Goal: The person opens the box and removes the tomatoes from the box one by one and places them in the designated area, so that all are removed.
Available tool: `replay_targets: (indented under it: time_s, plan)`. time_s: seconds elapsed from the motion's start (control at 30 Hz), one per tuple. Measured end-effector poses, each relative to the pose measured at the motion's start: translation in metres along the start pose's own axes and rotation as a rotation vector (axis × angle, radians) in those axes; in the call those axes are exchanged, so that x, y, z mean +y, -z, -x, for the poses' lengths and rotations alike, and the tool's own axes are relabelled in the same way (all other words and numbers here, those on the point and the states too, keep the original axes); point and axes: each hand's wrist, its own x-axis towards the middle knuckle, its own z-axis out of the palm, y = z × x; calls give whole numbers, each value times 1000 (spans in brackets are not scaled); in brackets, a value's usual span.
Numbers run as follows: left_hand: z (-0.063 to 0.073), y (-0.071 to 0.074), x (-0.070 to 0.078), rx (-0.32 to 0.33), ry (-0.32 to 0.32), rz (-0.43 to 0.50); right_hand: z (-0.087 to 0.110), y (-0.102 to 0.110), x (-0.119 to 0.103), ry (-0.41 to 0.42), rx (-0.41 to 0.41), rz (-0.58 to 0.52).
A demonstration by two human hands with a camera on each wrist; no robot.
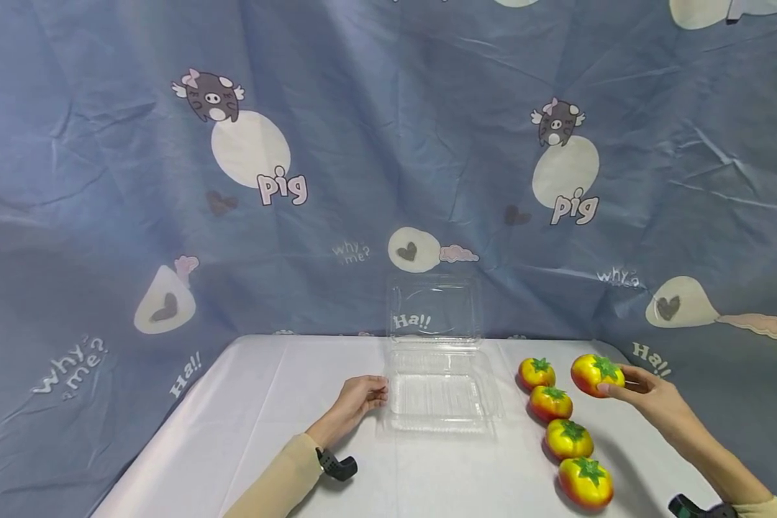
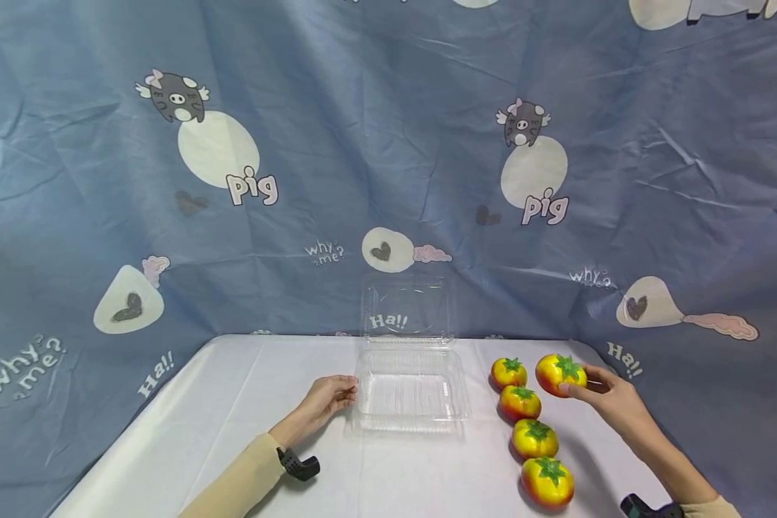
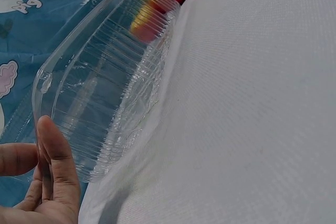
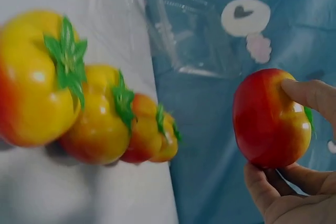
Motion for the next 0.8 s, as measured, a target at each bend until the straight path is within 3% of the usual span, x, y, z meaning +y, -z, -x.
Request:
replay_targets:
  time_s: [0.5,0.8]
  plan:
    - [0,-3,1,-6,-12,6,-59,-9,45,-41,33,-13]
    - [9,-5,10,-32,-6,-4,-78,-22,68,-90,33,17]
